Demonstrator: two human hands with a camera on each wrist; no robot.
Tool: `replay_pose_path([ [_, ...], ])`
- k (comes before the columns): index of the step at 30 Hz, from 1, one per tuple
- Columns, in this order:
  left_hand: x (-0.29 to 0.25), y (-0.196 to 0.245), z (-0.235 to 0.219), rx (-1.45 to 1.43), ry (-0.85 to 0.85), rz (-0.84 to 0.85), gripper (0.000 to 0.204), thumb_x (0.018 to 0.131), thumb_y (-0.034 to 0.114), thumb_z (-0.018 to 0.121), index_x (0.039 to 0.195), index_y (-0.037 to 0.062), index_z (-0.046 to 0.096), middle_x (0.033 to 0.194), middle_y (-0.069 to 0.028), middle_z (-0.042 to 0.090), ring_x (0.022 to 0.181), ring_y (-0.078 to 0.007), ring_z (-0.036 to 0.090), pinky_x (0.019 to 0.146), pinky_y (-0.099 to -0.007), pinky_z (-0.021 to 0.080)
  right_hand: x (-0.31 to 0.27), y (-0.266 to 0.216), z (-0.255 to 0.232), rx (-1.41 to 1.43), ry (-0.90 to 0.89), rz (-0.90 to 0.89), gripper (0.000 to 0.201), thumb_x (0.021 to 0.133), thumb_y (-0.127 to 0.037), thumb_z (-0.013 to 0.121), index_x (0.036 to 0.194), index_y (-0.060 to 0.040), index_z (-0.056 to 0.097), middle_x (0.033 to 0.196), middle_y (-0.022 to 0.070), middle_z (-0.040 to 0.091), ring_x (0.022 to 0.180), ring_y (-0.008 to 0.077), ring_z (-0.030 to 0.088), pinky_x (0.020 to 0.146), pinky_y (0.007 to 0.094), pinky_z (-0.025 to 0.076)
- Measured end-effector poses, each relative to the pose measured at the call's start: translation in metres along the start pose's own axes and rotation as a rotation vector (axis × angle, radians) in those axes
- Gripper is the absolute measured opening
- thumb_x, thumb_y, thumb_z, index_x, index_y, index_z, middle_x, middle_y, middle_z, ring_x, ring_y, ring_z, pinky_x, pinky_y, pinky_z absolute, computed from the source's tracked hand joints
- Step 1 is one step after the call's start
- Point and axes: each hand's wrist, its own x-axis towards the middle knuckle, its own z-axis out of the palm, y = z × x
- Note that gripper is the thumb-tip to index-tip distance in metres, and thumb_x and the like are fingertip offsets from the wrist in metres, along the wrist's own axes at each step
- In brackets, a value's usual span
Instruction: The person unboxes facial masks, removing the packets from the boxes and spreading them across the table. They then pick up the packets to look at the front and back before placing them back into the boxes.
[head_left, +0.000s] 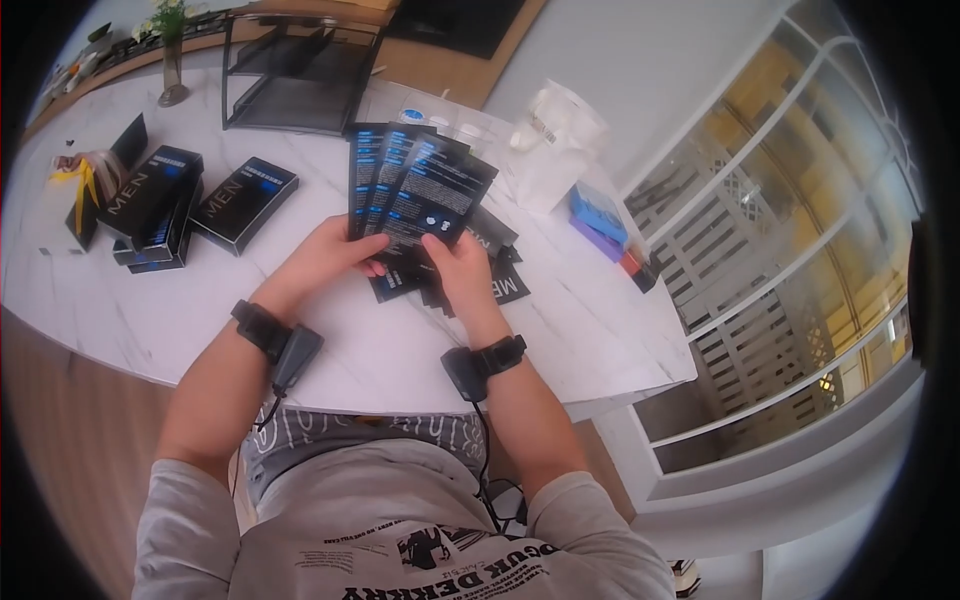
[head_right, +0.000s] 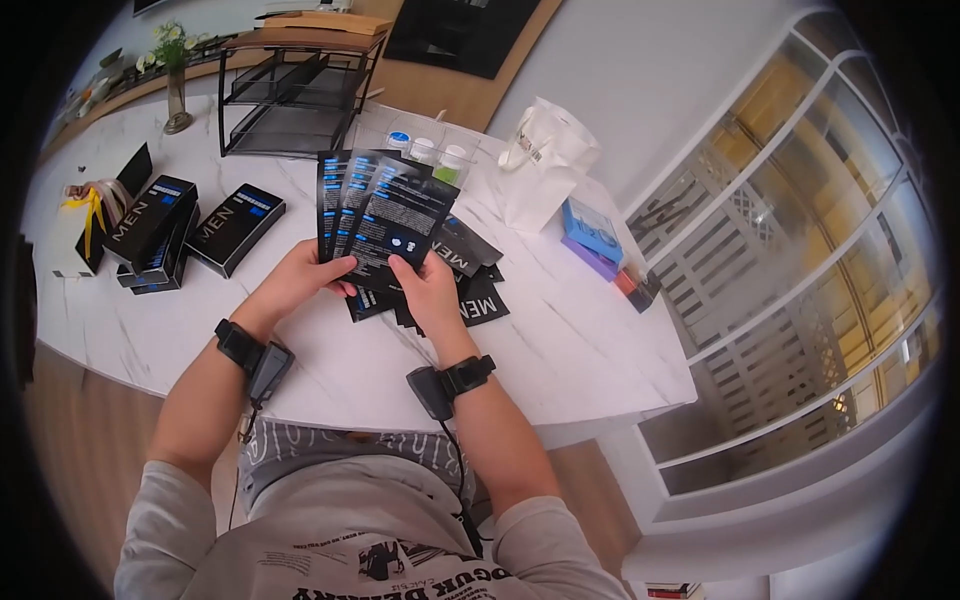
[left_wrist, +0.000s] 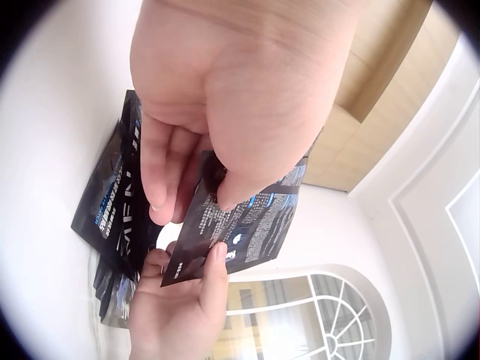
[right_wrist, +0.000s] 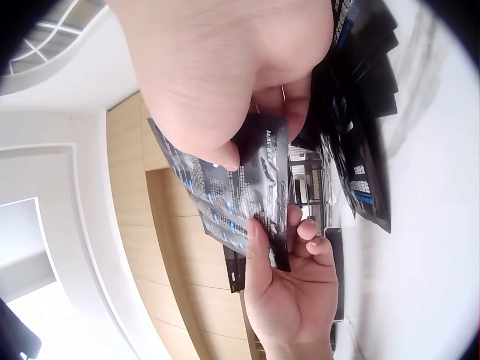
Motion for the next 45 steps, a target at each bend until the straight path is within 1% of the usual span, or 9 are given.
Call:
replay_pose_path([
  [20,-0.004,0.008,0.008,-0.161,-0.032,0.007,0.024,0.098,0.011,0.058,0.114,-0.0064,0.061,0.101,-0.0142,0.07,0.082,-0.0207,0.071,0.075,-0.0285,0.059,0.0,0.004,0.0,0.042,-0.002,0.01,0.023,0.097,-0.012,0.062,0.117,0.0007,0.06,0.108,0.0056,0.066,0.095,0.0092,0.062,0.084,0.0238,0.051],
  [23,-0.001,0.012,0.007,-0.147,0.097,0.032,0.024,0.098,0.011,0.057,0.114,-0.0067,0.061,0.099,-0.0147,0.07,0.08,-0.0204,0.071,0.071,-0.0289,0.059,0.005,0.005,-0.002,-0.145,0.234,-0.086,0.029,0.097,-0.013,0.062,0.122,-0.0002,0.056,0.104,0.0064,0.065,0.091,0.0097,0.062,0.084,0.0235,0.05],
  [27,0.003,0.002,0.002,0.267,0.182,0.038,0.028,0.096,0.007,0.057,0.121,-0.0058,0.057,0.099,-0.0167,0.068,0.082,-0.0248,0.069,0.073,-0.0315,0.056,0.003,-0.001,0.004,-0.233,0.058,-0.07,0.045,0.095,-0.013,0.064,0.134,0.0001,0.045,0.113,0.0117,0.062,0.102,0.0163,0.061,0.088,0.0286,0.051],
  [30,0.007,-0.008,0.013,0.832,0.269,0.79,0.053,0.088,0.007,0.064,0.137,-0.0019,0.047,0.115,-0.0223,0.058,0.092,-0.032,0.065,0.08,-0.0352,0.054,-0.006,0.006,0.024,-0.068,-0.223,-0.173,0.07,0.089,-0.013,0.072,0.146,0.0005,0.035,0.138,0.0165,0.049,0.128,0.025,0.049,0.104,0.0351,0.044],
  [33,-0.019,0.016,0.028,0.825,0.06,0.465,0.076,0.08,0.007,0.069,0.148,0.0049,0.035,0.126,-0.0223,0.046,0.102,-0.037,0.059,0.087,-0.038,0.052,-0.012,-0.001,0.035,-0.004,-0.216,-0.14,0.057,0.093,-0.014,0.067,0.142,0.0023,0.041,0.135,0.0115,0.052,0.122,0.0212,0.052,0.1,0.033,0.045],
  [37,-0.017,0.02,0.027,0.827,-0.025,0.461,0.079,0.083,0.015,0.073,0.15,0.007,0.033,0.121,-0.0153,0.047,0.1,-0.0267,0.057,0.079,-0.0325,0.051,-0.01,-0.004,0.02,0.027,0.027,0.012,0.033,0.099,-0.015,0.058,0.128,0.0027,0.056,0.118,0.007,0.062,0.105,0.0135,0.058,0.092,0.0287,0.048],
  [41,-0.004,0.01,0.022,0.68,0.568,0.563,0.061,0.087,0.022,0.074,0.138,0.0009,0.048,0.123,-0.0151,0.047,0.104,-0.0219,0.055,0.079,-0.0316,0.05,-0.006,-0.01,0.008,0.491,0.013,0.119,0.03,0.097,-0.01,0.059,0.125,0.001,0.057,0.116,0.0054,0.064,0.104,0.0141,0.061,0.091,0.0305,0.051],
  [42,0.003,0.002,0.018,0.434,0.542,0.401,0.046,0.094,0.023,0.067,0.131,-0.0017,0.053,0.124,-0.016,0.054,0.106,-0.0229,0.06,0.08,-0.0316,0.054,-0.007,-0.015,0.007,0.587,0.003,0.139,0.03,0.097,-0.009,0.06,0.125,0.0009,0.057,0.116,0.0052,0.064,0.105,0.0144,0.062,0.091,0.0309,0.051],
  [45,0.001,0.01,-0.001,-0.202,-0.068,-0.124,0.038,0.1,0.023,0.058,0.128,-0.0027,0.053,0.117,-0.0164,0.063,0.101,-0.0254,0.067,0.081,-0.0328,0.059,-0.006,-0.011,0.002,0.577,-0.088,0.107,0.031,0.095,-0.005,0.062,0.125,0.0014,0.056,0.118,0.0058,0.064,0.105,0.0156,0.063,0.092,0.032,0.052],
])
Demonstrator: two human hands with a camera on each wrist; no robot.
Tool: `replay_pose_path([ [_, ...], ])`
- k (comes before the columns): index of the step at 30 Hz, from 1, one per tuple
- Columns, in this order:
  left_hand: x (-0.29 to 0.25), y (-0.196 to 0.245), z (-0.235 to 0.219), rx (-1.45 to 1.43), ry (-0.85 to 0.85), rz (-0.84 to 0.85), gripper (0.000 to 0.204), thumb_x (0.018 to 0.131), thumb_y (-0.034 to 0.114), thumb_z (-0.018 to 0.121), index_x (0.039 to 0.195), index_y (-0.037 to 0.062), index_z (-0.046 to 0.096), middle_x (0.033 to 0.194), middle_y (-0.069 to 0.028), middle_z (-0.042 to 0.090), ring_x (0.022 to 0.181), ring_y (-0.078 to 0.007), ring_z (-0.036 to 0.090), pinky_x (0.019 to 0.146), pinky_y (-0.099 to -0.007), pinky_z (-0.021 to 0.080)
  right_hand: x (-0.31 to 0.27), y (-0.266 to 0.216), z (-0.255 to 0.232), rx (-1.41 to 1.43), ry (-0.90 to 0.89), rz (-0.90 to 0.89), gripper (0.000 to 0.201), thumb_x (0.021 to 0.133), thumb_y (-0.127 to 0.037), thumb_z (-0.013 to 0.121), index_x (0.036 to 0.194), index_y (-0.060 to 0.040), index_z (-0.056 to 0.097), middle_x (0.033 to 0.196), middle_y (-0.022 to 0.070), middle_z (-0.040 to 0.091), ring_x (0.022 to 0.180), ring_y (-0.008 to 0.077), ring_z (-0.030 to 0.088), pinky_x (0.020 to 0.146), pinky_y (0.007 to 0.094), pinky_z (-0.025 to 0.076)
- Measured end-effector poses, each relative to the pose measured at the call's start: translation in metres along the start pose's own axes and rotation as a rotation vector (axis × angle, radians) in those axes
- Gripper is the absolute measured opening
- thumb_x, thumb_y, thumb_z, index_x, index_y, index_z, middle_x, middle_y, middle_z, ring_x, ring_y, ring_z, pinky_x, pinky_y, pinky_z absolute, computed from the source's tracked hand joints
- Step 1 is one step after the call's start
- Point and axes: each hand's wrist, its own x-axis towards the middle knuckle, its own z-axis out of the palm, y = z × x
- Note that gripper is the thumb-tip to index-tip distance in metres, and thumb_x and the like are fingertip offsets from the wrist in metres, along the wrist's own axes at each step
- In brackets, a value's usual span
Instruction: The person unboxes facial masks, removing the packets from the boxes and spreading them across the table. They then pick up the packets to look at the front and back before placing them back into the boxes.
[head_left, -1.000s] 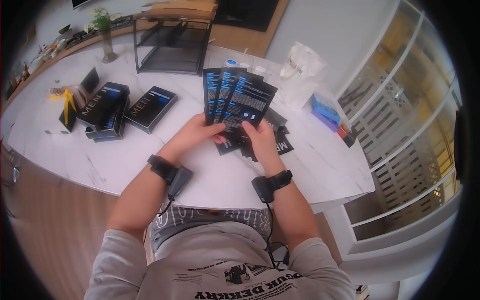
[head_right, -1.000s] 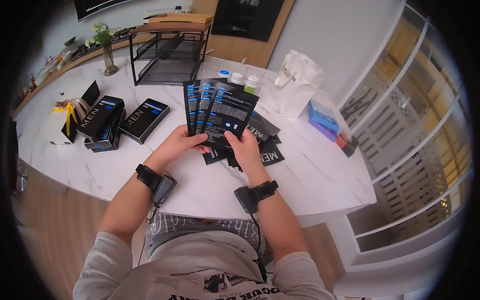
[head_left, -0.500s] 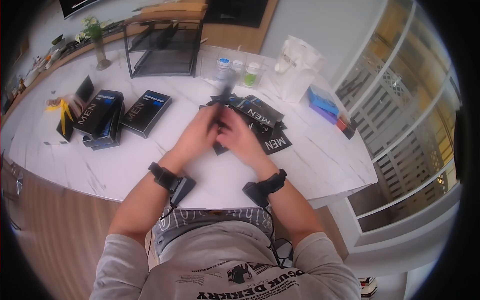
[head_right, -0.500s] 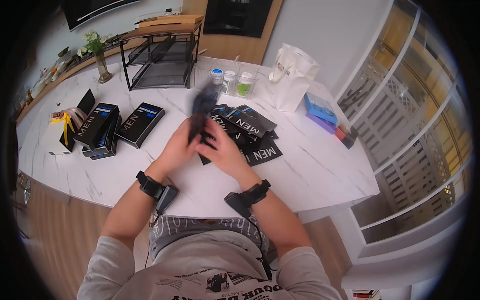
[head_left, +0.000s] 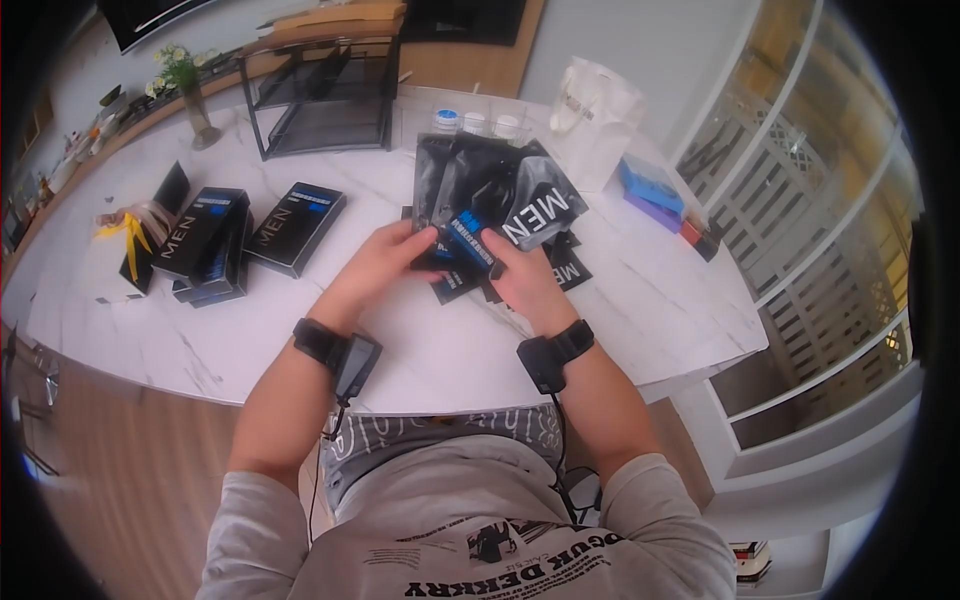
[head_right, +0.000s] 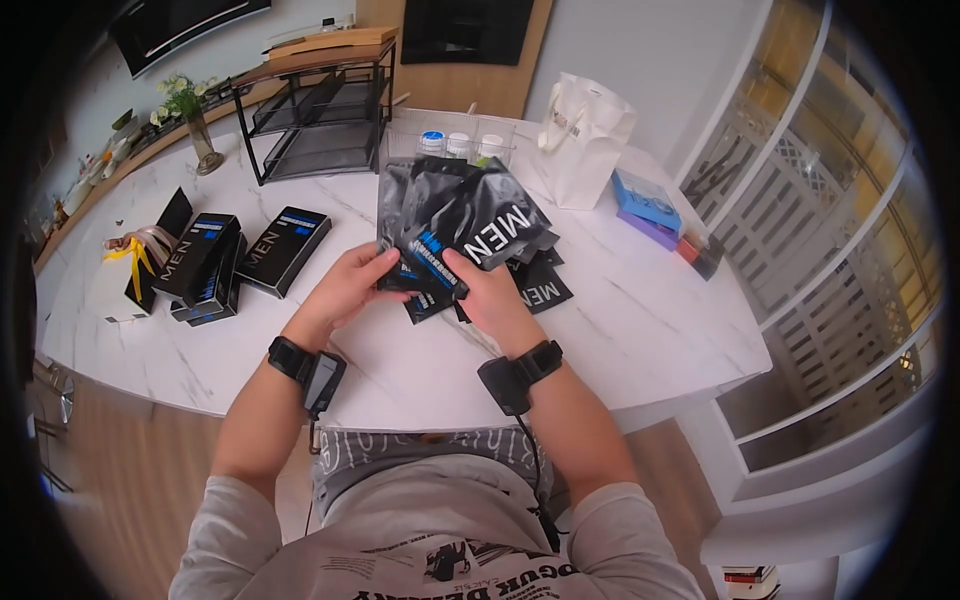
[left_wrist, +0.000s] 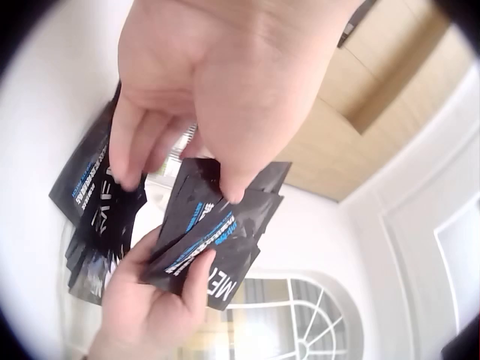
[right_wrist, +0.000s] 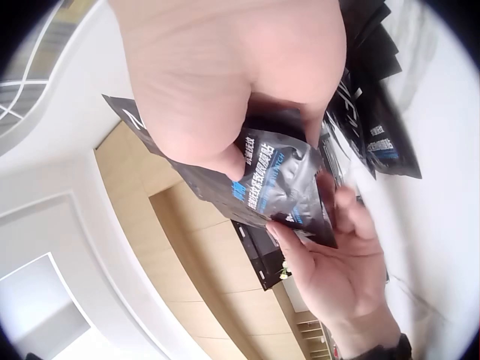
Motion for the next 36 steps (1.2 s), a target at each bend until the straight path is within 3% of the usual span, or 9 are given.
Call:
replay_pose_path([
  [1,-0.004,0.001,0.003,-0.03,-0.046,-0.038,0.032,0.103,0.022,0.052,0.124,-0.0024,0.055,0.105,-0.0134,0.07,0.092,-0.0265,0.071,0.08,-0.0333,0.061,0.001,0.004,-0.002,-0.092,0.026,-0.038,0.033,0.093,-0.001,0.063,0.125,0.0016,0.056,0.118,0.0063,0.064,0.104,0.0155,0.063,0.091,0.0313,0.052],
  [4,-0.012,0.008,0.015,-0.047,-0.025,-0.011,0.028,0.102,0.02,0.055,0.12,-0.0018,0.058,0.105,-0.0124,0.07,0.092,-0.0237,0.07,0.078,-0.0315,0.059,0.0,0.0,-0.005,-0.242,0.036,-0.007,0.034,0.092,0.001,0.062,0.126,0.001,0.056,0.117,0.0059,0.064,0.104,0.0153,0.063,0.091,0.0309,0.052],
  [7,-0.007,0.0,0.006,0.143,-0.024,0.099,0.023,0.1,0.016,0.058,0.115,-0.0009,0.061,0.104,-0.0105,0.07,0.087,-0.0197,0.07,0.073,-0.0291,0.056,-0.001,-0.002,-0.01,-0.232,0.003,0.019,0.035,0.091,0.003,0.061,0.126,0.0004,0.056,0.116,0.0057,0.065,0.102,0.0147,0.063,0.089,0.0303,0.052],
  [12,-0.004,-0.001,0.002,0.07,0.039,0.052,0.018,0.097,0.013,0.063,0.11,0.0008,0.064,0.099,-0.008,0.07,0.078,-0.0157,0.067,0.066,-0.0266,0.05,-0.001,-0.003,-0.011,-0.304,-0.023,0.036,0.036,0.09,0.005,0.06,0.126,0.0008,0.055,0.116,0.0054,0.064,0.101,0.0142,0.062,0.09,0.0306,0.051],
  [16,-0.004,0.002,-0.002,0.059,0.129,0.089,0.016,0.096,0.013,0.064,0.107,0.0016,0.065,0.096,-0.007,0.07,0.077,-0.0146,0.066,0.064,-0.0257,0.048,0.003,-0.006,-0.016,-0.314,0.086,-0.042,0.037,0.09,0.004,0.062,0.126,0.0015,0.054,0.117,0.0057,0.063,0.102,0.0145,0.062,0.09,0.0302,0.051],
  [21,0.001,-0.005,-0.011,0.161,0.101,0.111,0.014,0.093,0.012,0.068,0.102,0.0019,0.066,0.089,-0.0062,0.069,0.07,-0.0117,0.061,0.062,-0.0249,0.046,0.001,-0.009,-0.012,-0.341,0.02,0.004,0.038,0.089,0.004,0.063,0.126,0.0023,0.053,0.117,0.0061,0.063,0.104,0.0148,0.061,0.09,0.0297,0.051],
  [27,-0.005,0.002,-0.002,0.122,0.142,0.082,0.01,0.092,0.009,0.069,0.098,0.0023,0.065,0.081,-0.0029,0.064,0.065,-0.0084,0.056,0.056,-0.0212,0.042,0.0,-0.01,-0.013,-0.421,0.049,0.011,0.039,0.088,0.002,0.066,0.125,0.0017,0.054,0.116,0.0058,0.063,0.101,0.0141,0.061,0.088,0.029,0.052],
  [30,-0.004,0.005,-0.001,0.079,0.184,0.091,0.008,0.091,0.008,0.069,0.096,0.0027,0.065,0.079,-0.0019,0.063,0.064,-0.0081,0.055,0.055,-0.0207,0.041,0.001,-0.008,-0.013,-0.41,0.121,-0.067,0.04,0.087,0.001,0.068,0.124,0.0014,0.055,0.114,0.0053,0.064,0.1,0.0136,0.061,0.087,0.0287,0.052],
  [36,-0.007,0.008,-0.001,0.077,0.155,0.055,0.007,0.09,0.005,0.07,0.094,0.0024,0.065,0.08,-0.0021,0.062,0.064,-0.0083,0.053,0.055,-0.0213,0.04,-0.001,-0.012,-0.006,-0.702,0.058,0.02,0.042,0.084,0.0,0.073,0.123,0.0007,0.056,0.112,0.005,0.065,0.1,0.0132,0.061,0.088,0.0288,0.052],
])
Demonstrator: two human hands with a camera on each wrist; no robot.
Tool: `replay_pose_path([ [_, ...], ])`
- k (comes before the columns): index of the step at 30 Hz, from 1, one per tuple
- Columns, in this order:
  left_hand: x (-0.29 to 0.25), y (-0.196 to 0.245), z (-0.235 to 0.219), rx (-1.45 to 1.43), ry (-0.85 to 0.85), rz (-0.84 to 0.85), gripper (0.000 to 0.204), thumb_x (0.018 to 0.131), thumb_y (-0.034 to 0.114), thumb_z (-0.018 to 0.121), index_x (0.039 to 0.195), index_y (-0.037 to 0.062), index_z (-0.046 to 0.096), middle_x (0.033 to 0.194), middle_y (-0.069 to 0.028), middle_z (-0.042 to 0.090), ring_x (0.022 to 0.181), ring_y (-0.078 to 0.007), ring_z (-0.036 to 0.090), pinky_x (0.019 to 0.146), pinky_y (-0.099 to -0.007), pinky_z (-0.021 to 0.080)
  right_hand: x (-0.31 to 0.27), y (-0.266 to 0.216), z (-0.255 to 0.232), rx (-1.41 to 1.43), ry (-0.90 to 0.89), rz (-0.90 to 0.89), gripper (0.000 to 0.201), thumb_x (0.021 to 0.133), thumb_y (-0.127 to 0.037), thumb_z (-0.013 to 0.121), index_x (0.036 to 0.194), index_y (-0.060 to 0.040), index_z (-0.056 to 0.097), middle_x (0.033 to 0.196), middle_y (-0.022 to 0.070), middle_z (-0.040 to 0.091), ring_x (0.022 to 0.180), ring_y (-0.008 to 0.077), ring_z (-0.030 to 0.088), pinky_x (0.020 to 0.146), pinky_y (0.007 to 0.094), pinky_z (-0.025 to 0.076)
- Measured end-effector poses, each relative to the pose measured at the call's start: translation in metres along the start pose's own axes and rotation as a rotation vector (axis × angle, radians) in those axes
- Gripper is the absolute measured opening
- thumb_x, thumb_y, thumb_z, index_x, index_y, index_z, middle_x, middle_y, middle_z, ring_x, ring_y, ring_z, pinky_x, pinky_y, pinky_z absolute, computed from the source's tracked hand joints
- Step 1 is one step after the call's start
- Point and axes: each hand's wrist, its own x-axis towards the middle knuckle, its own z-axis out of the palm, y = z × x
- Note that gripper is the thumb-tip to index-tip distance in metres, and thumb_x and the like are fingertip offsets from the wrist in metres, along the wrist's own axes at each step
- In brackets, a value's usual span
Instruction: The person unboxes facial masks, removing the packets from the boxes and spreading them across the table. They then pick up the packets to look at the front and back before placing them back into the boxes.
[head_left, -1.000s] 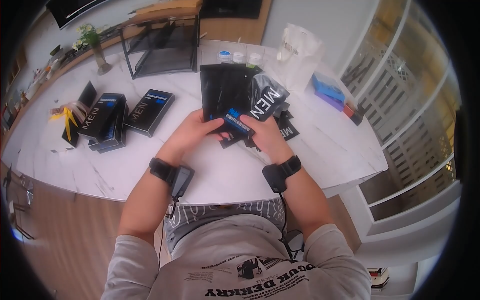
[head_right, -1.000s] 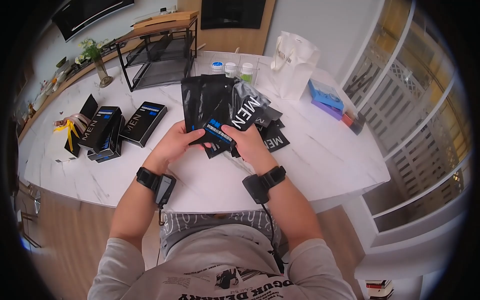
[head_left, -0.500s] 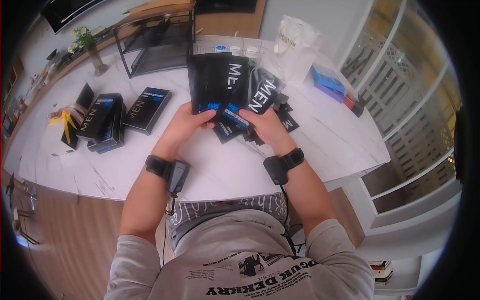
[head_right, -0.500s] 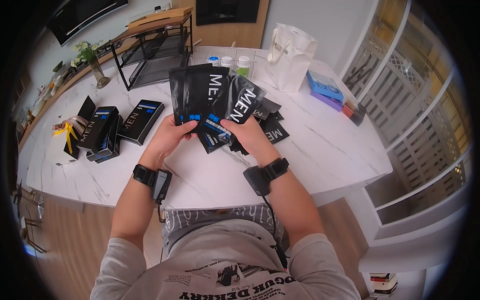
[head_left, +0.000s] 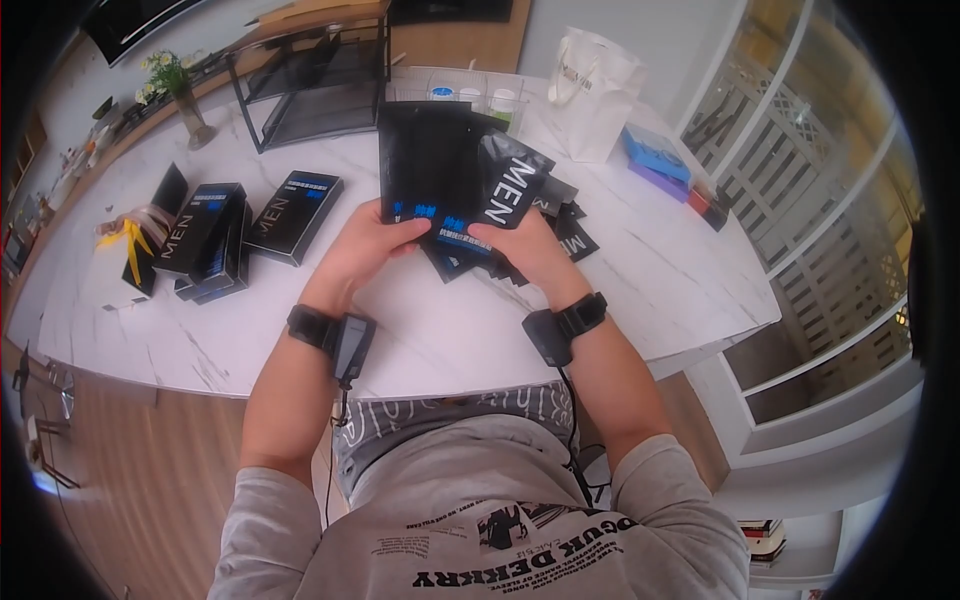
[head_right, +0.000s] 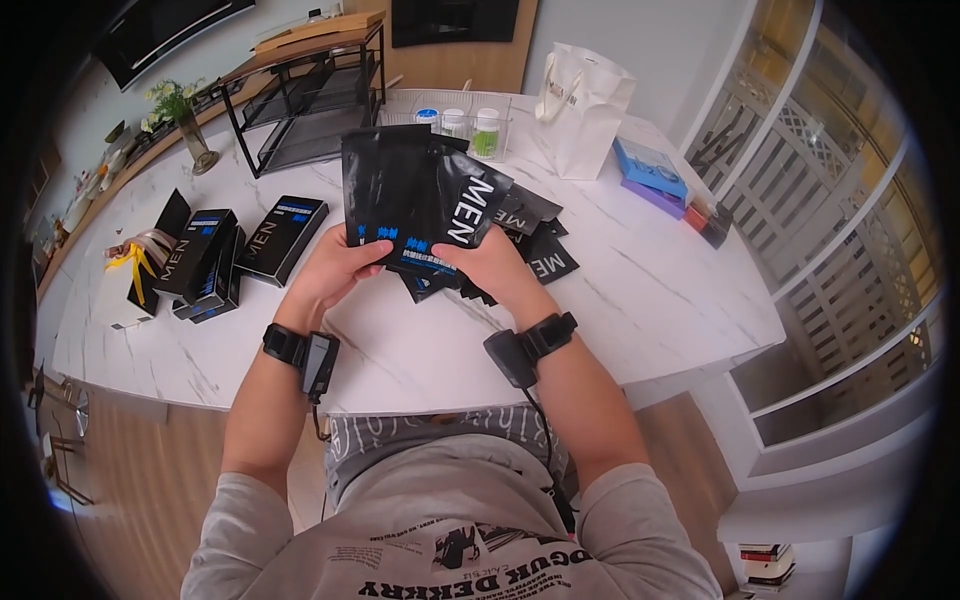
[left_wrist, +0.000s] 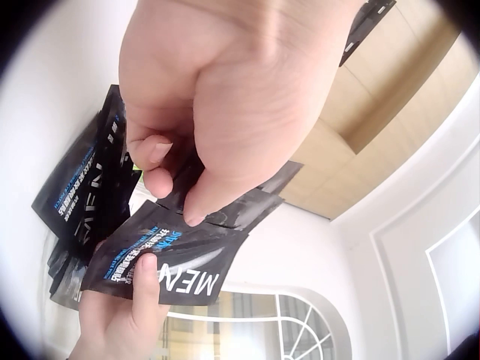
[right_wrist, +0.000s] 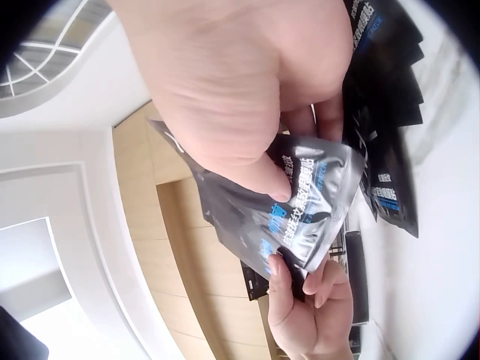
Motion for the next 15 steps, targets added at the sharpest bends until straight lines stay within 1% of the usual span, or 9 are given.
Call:
replay_pose_path([
  [4,-0.002,0.001,0.001,0.008,-0.024,0.009,0.008,0.088,0.003,0.071,0.093,0.0019,0.065,0.08,-0.002,0.062,0.064,-0.0082,0.053,0.055,-0.0217,0.04,-0.001,0.001,0.001,0.202,-0.015,0.009,0.044,0.084,0.001,0.072,0.125,0.0005,0.055,0.115,0.0053,0.064,0.102,0.0138,0.061,0.09,0.0291,0.052],
  [7,-0.002,0.002,0.001,0.01,-0.027,0.023,0.009,0.087,0.002,0.071,0.093,0.0018,0.065,0.08,-0.0019,0.061,0.064,-0.0081,0.052,0.055,-0.0217,0.04,-0.001,0.003,0.0,0.277,-0.011,-0.011,0.043,0.086,0.003,0.07,0.125,0.0006,0.055,0.116,0.0052,0.064,0.102,0.0143,0.061,0.09,0.0289,0.052],
  [11,-0.002,0.001,0.001,0.019,-0.024,0.031,0.009,0.087,0.001,0.07,0.094,0.0022,0.065,0.08,-0.0019,0.062,0.064,-0.008,0.053,0.055,-0.0216,0.039,0.0,0.007,0.0,0.305,-0.002,-0.01,0.041,0.087,0.003,0.068,0.126,0.0008,0.055,0.116,0.0054,0.063,0.102,0.0143,0.061,0.09,0.0289,0.052],
  [15,0.001,-0.001,-0.004,0.033,-0.019,0.072,0.011,0.087,0.0,0.07,0.097,0.0026,0.066,0.086,-0.0029,0.064,0.07,-0.0095,0.056,0.062,-0.0238,0.044,0.003,0.009,-0.003,0.312,0.041,-0.04,0.041,0.087,0.004,0.066,0.126,0.0016,0.054,0.115,0.0057,0.063,0.102,0.0142,0.061,0.089,0.0296,0.052],
])
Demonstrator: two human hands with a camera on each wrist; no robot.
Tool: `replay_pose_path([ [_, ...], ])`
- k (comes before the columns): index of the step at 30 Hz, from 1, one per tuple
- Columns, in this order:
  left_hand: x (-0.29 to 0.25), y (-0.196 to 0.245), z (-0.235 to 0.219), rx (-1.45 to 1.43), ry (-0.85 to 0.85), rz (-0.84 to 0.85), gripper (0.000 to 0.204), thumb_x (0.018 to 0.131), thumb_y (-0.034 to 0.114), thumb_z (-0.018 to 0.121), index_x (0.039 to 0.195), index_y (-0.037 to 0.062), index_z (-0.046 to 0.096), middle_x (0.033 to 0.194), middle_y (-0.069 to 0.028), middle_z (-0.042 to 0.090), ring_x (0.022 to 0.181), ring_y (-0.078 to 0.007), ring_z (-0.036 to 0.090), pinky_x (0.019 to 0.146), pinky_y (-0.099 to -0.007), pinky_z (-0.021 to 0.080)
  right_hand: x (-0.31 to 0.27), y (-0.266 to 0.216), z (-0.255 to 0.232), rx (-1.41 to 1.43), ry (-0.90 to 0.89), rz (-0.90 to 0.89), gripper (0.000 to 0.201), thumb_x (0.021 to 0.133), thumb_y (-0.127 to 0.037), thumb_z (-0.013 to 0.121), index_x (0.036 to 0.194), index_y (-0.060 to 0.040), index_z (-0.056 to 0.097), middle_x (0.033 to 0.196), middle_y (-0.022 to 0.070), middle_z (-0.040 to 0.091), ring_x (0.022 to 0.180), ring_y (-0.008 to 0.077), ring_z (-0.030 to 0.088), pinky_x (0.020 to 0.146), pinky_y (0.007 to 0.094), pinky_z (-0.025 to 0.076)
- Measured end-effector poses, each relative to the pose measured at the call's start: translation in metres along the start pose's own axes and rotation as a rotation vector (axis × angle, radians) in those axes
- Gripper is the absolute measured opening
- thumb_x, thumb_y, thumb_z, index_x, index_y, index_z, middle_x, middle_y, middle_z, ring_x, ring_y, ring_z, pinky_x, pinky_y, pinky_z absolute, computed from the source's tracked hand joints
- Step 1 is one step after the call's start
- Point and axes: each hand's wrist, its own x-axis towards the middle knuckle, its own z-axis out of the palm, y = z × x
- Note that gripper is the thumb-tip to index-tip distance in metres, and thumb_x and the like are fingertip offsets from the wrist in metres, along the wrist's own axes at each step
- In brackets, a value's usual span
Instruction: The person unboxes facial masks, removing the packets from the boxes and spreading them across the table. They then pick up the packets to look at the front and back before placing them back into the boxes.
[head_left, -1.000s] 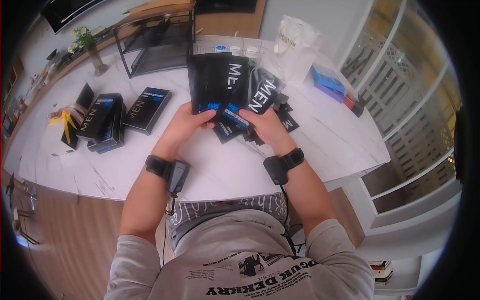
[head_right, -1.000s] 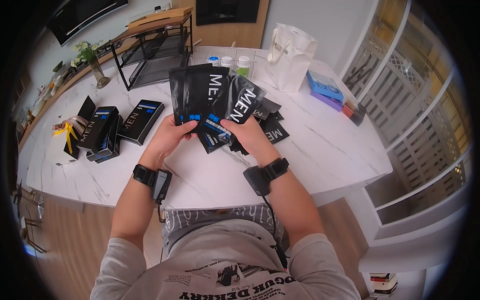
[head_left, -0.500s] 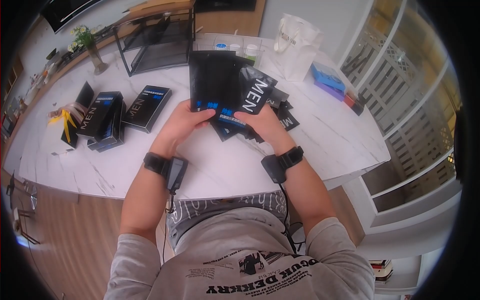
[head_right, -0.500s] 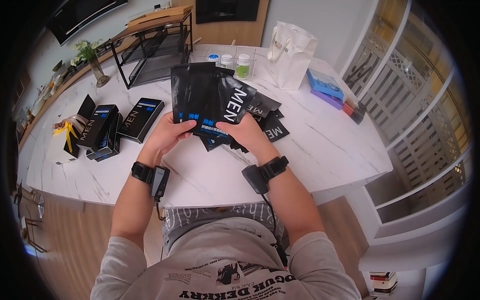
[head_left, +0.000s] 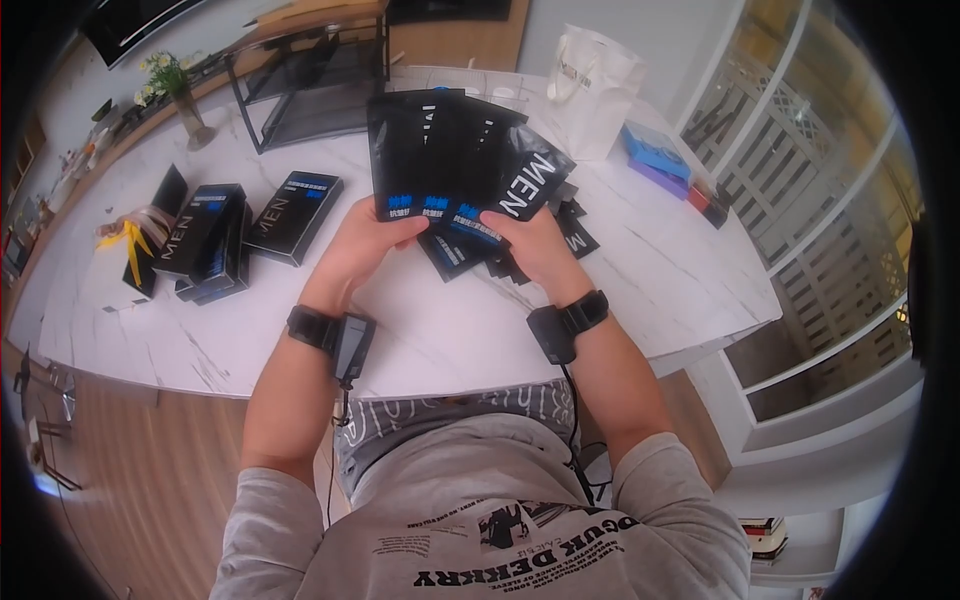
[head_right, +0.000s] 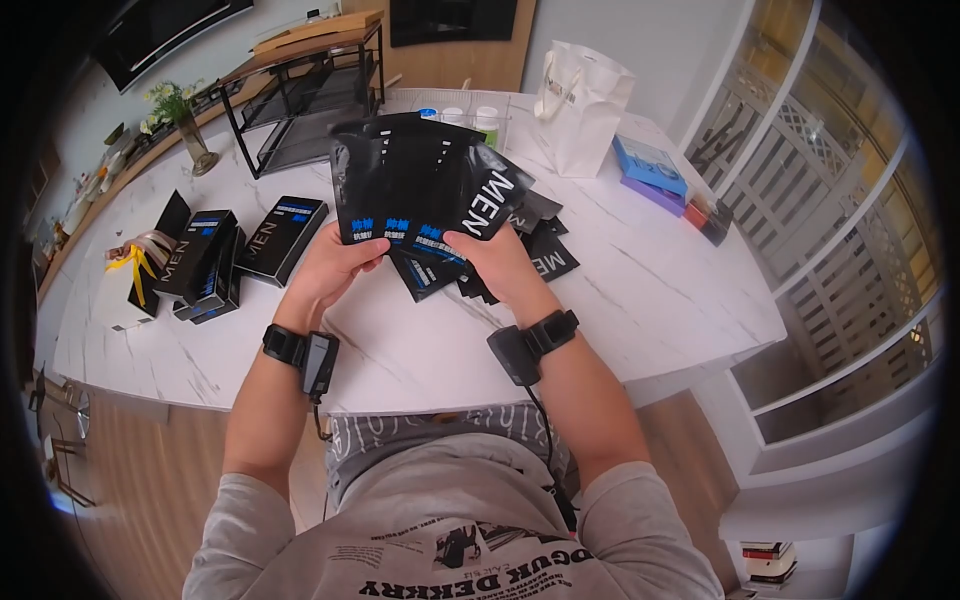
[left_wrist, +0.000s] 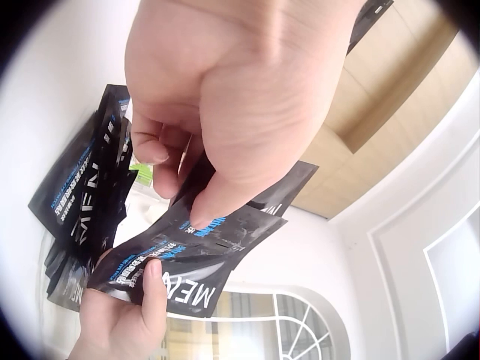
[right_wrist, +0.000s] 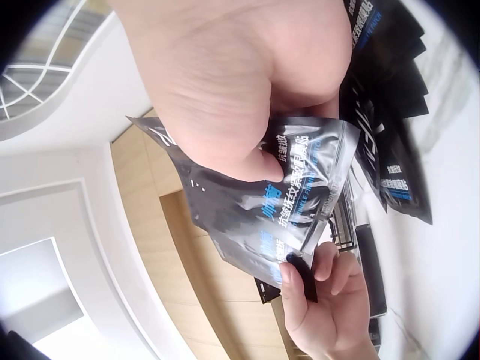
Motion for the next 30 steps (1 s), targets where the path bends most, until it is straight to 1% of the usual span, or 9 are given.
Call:
replay_pose_path([
  [2,0.002,-0.004,-0.002,-0.006,-0.005,0.038,0.012,0.088,-0.001,0.069,0.099,0.0024,0.066,0.09,-0.0036,0.066,0.075,-0.0107,0.058,0.066,-0.0253,0.046,0.0,0.002,0.0,0.011,0.011,-0.018,0.041,0.087,0.005,0.065,0.127,0.0019,0.053,0.116,0.0059,0.063,0.102,0.0143,0.06,0.089,0.0299,0.052],
  [5,0.001,-0.005,-0.001,0.006,-0.001,0.039,0.016,0.088,0.0,0.069,0.103,0.0016,0.066,0.096,-0.0054,0.068,0.083,-0.0129,0.061,0.074,-0.0274,0.049,0.001,0.003,-0.001,0.026,0.005,-0.027,0.041,0.087,0.006,0.064,0.127,0.0021,0.053,0.116,0.006,0.062,0.103,0.0143,0.06,0.09,0.0299,0.051],
  [11,0.001,-0.004,0.0,-0.018,-0.004,0.007,0.02,0.091,-0.001,0.064,0.112,-0.0012,0.064,0.105,-0.0106,0.07,0.093,-0.0178,0.067,0.08,-0.0311,0.056,-0.001,0.0,0.004,0.04,-0.028,-0.011,0.042,0.087,0.005,0.065,0.127,0.0017,0.053,0.117,0.0053,0.062,0.103,0.0141,0.06,0.09,0.029,0.051],
  [14,0.001,-0.004,0.002,-0.109,-0.03,-0.006,0.022,0.093,-0.001,0.061,0.115,-0.0025,0.063,0.108,-0.0117,0.069,0.097,-0.0201,0.068,0.083,-0.0343,0.06,-0.001,-0.001,0.005,0.029,-0.032,-0.008,0.042,0.087,0.004,0.066,0.127,0.0015,0.054,0.116,0.005,0.063,0.102,0.0138,0.06,0.09,0.0286,0.051],
  [17,0.002,-0.007,0.002,-0.096,-0.063,-0.02,0.023,0.094,0.001,0.06,0.117,-0.0034,0.062,0.11,-0.0118,0.068,0.099,-0.0213,0.068,0.084,-0.0354,0.061,-0.003,-0.002,0.008,-0.009,-0.048,-0.009,0.041,0.087,0.003,0.067,0.126,0.0011,0.055,0.116,0.005,0.063,0.102,0.0133,0.061,0.09,0.0285,0.051],
  [23,-0.001,-0.009,0.008,0.008,-0.125,-0.051,0.025,0.096,0.005,0.06,0.119,-0.0041,0.06,0.111,-0.0118,0.068,0.098,-0.0207,0.068,0.081,-0.0339,0.061,-0.005,-0.005,0.011,-0.092,-0.102,0.035,0.039,0.088,-0.001,0.069,0.125,0.0003,0.057,0.115,0.0052,0.064,0.101,0.0132,0.062,0.09,0.028,0.052],
  [25,-0.001,-0.009,0.009,-0.019,-0.098,-0.037,0.026,0.095,0.006,0.061,0.12,-0.0034,0.06,0.111,-0.0116,0.068,0.098,-0.0203,0.068,0.08,-0.0336,0.061,-0.003,-0.001,0.01,-0.106,-0.11,0.004,0.038,0.089,-0.003,0.07,0.124,0.0003,0.057,0.114,0.0052,0.065,0.1,0.0131,0.062,0.09,0.0277,0.051],
  [28,-0.003,-0.003,0.012,-0.024,-0.056,-0.003,0.026,0.095,0.006,0.062,0.12,-0.0021,0.061,0.11,-0.0111,0.068,0.097,-0.0195,0.068,0.078,-0.0328,0.061,-0.001,0.002,0.009,-0.031,-0.034,0.001,0.031,0.091,-0.006,0.068,0.12,0.0004,0.059,0.112,0.0049,0.066,0.098,0.0118,0.062,0.088,0.027,0.051],
  [30,-0.003,0.0,0.013,-0.013,-0.033,0.008,0.026,0.094,0.005,0.063,0.119,-0.0014,0.061,0.11,-0.0107,0.068,0.096,-0.0187,0.068,0.076,-0.032,0.062,-0.001,0.001,0.008,-0.055,-0.009,0.009,0.027,0.093,-0.009,0.067,0.118,0.0006,0.06,0.111,0.0048,0.066,0.097,0.0108,0.061,0.086,0.0265,0.051],
])
